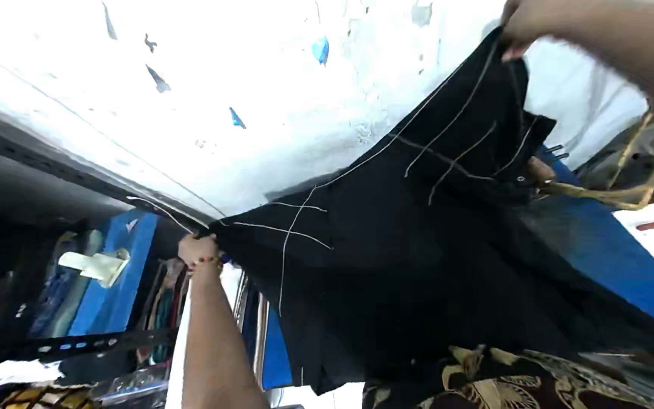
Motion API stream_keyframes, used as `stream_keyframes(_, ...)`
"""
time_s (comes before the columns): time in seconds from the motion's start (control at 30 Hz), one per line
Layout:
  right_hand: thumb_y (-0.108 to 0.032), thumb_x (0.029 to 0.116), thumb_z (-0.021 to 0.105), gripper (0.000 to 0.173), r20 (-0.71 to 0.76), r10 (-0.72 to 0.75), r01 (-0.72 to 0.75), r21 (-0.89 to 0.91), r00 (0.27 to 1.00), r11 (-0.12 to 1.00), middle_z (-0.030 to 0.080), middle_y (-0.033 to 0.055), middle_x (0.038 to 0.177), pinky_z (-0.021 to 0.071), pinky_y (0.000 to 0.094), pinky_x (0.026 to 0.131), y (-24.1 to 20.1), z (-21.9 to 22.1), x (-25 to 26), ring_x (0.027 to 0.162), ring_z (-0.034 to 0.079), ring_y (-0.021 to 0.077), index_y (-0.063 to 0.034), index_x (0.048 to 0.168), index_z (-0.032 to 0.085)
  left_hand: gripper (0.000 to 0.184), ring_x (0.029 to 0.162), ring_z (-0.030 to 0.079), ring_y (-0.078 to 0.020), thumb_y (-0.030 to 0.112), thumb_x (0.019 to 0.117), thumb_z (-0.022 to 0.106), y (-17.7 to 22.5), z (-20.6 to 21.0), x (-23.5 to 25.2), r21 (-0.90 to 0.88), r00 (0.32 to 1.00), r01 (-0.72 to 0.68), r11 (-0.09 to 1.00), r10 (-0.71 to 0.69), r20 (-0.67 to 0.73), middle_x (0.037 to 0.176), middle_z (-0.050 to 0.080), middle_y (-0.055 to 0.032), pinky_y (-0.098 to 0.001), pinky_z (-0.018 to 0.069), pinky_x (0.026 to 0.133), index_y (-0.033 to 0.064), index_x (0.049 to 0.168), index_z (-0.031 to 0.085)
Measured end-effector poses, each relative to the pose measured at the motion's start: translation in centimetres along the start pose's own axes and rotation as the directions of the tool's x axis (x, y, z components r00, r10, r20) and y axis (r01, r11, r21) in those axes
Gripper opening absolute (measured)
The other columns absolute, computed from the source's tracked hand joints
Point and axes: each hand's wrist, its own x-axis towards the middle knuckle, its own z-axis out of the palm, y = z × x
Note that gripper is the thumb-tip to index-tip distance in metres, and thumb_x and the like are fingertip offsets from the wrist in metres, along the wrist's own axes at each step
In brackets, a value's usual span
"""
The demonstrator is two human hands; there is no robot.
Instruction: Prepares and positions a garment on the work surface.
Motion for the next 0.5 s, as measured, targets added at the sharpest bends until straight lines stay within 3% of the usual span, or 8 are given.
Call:
stream_keyframes(0.13, 0.001, 0.094, 0.064, 0.035, 0.085, -0.254, 0.25, 0.054, 0.963, 0.967, 0.061, 0.0392, 0.121, 0.0463, 0.0727, 0.094, 1.2, 11.7, 0.1, 0.111, 0.061, 0.058, 0.0105, 0.128, 0.058, 0.055, 0.133, 0.054, -0.0438, 0.014, 0.1002, 0.063, 1.5, 6.1, -2.7, 0.012, 0.999, 0.033, 0.999, -0.033, 0.003, 0.142, 0.053, -0.0338, -0.0532, 0.0448, 0.109, -0.0073, 0.147, 0.044)
stream_keyframes(0.2, 0.001, 0.0944, 0.067, 0.051, 0.233, -0.332, 0.336, 0.022, 0.914, 0.942, 0.049, 0.0378, 0.14, 0.0451, 0.0737, 0.097, 1.7, 16.7, -0.5, 0.119, 0.056, 0.0599, 0.0053, 0.143, 0.049, 0.066, 0.139, 0.045, -0.049, 0.016, 0.0984, 0.066, 1.9, 9.4, -4.9, 0.086, 0.999, -0.054, 0.995, 0.053, 0.008, 0.147, 0.044, -0.0382, -0.0551, 0.0382, 0.115, -0.0099, 0.15, 0.036)
stream_keyframes(0.23, 0.001, 0.0947, 0.066, 0.052, 0.294, -0.381, 0.392, 0.021, 0.877, 0.92, 0.047, 0.0363, 0.144, 0.0466, 0.0725, 0.096, 1.9, 18.9, -1.3, 0.118, 0.057, 0.0587, 0.004, 0.144, 0.049, 0.065, 0.141, 0.041, -0.0519, 0.018, 0.0986, 0.065, 2.0, 11.0, -6.2, 0.133, 0.99, -0.143, 0.981, 0.142, 0.021, 0.149, 0.04, -0.04, -0.0572, 0.0355, 0.116, -0.0112, 0.149, 0.037)
stream_keyframes(0.3, 0.0, 0.0987, 0.062, 0.04, 0.401, -0.472, 0.493, 0.057, 0.785, 0.868, 0.053, 0.031, 0.14, 0.0493, 0.067, 0.098, 1.9, 22.2, -3.4, 0.117, 0.061, 0.0513, 0.0012, 0.138, 0.058, 0.053, 0.14, 0.043, -0.0509, 0.02, 0.1024, 0.059, 2.5, 14.6, -9.0, 0.191, 0.932, -0.359, 0.914, 0.34, 0.127, 0.147, 0.045, -0.0378, -0.0576, 0.0359, 0.116, -0.0106, 0.144, 0.047)
stream_keyframes(0.37, -0.001, 0.1023, 0.056, 0.025, 0.495, -0.533, 0.557, 0.114, 0.686, 0.823, 0.065, 0.0266, 0.125, 0.0501, 0.0632, 0.099, 2.0, 24.9, -5.1, 0.114, 0.065, 0.0456, 0.0014, 0.125, 0.067, 0.041, 0.134, 0.052, -0.0456, 0.023, 0.105, 0.054, 3.1, 18.8, -12.2, 0.165, 0.839, -0.514, 0.842, 0.454, 0.298, 0.138, 0.057, -0.0311, -0.0549, 0.0408, 0.114, -0.0072, 0.133, 0.06)
stream_keyframes(0.43, 0.003, 0.1015, 0.054, 0.024, 0.602, -0.522, 0.578, 0.12, 0.604, 0.807, 0.069, 0.0238, 0.117, 0.0498, 0.061, 0.099, 2.2, 27.2, -6.4, 0.112, 0.066, 0.0436, 0.0016, 0.118, 0.071, 0.043, 0.131, 0.057, -0.0396, 0.031, 0.105, 0.055, 3.9, 22.4, -15.2, 0.147, 0.761, -0.555, 0.819, 0.429, 0.487, 0.136, 0.061, -0.0247, -0.0521, 0.044, 0.111, -0.0024, 0.131, 0.064)
stream_keyframes(0.5, 0.008, 0.0954, 0.06, 0.027, 0.711, -0.468, 0.584, 0.1, 0.525, 0.806, 0.069, 0.0226, 0.118, 0.0501, 0.062, 0.098, 2.5, 28.9, -7.3, 0.113, 0.066, 0.0436, -0.0001, 0.117, 0.073, 0.05, 0.133, 0.055, -0.0382, 0.038, 0.1019, 0.061, 4.3, 24.9, -16.9, 0.169, 0.737, -0.504, 0.847, 0.319, 0.596, 0.139, 0.059, -0.023, -0.0511, 0.045, 0.109, -0.0001, 0.135, 0.062)
